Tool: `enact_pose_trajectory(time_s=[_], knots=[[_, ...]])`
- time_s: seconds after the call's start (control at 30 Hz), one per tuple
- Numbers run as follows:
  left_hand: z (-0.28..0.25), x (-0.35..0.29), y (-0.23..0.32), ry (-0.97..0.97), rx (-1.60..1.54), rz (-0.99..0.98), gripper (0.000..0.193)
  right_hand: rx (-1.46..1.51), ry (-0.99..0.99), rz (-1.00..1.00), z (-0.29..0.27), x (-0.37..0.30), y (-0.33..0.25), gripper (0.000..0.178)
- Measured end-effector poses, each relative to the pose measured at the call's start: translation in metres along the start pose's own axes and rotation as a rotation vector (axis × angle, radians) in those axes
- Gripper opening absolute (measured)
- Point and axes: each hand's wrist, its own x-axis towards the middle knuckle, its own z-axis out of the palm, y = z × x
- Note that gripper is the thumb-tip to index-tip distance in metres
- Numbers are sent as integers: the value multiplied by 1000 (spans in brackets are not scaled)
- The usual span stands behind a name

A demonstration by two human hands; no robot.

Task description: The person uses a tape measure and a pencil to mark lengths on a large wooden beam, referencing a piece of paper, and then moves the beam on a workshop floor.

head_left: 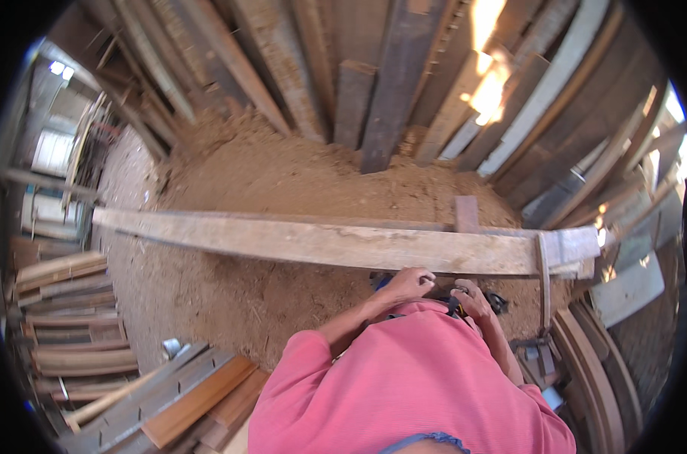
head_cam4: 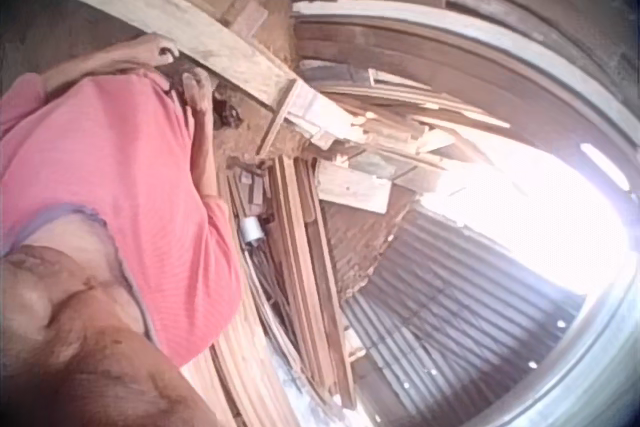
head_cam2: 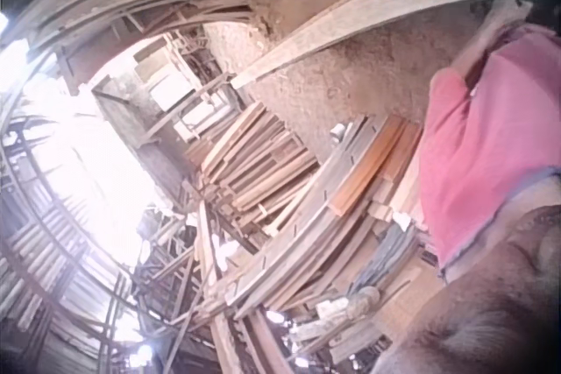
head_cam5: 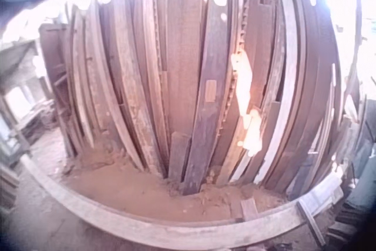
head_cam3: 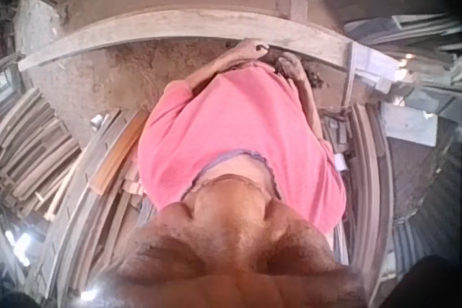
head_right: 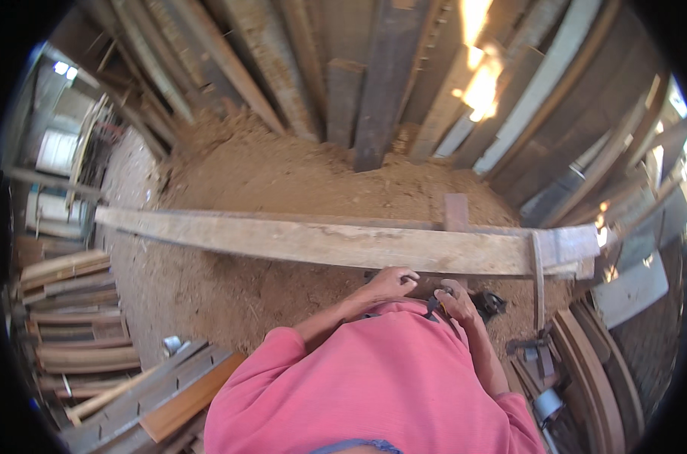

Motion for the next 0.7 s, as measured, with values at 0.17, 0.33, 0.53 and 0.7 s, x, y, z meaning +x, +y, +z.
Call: enact_pose_trajectory(time_s=[0.17, 0.33, 0.53, 0.7], knots=[[-4, -8, -41, -158, -292, -143, 28, -439, -115, -251, 44, 37, -32, 72], [-27, -39, -59, -29, -651, -228, 19, -581, -256, -273, 96, 43, -89, 73], [-59, -82, -89, 244, -800, -256, 20, -619, -382, -373, 127, 56, -116, 59], [-119, -120, -131, 575, -1196, -199, 14, -544, -379, -336, 101, 67, -124, 42]])
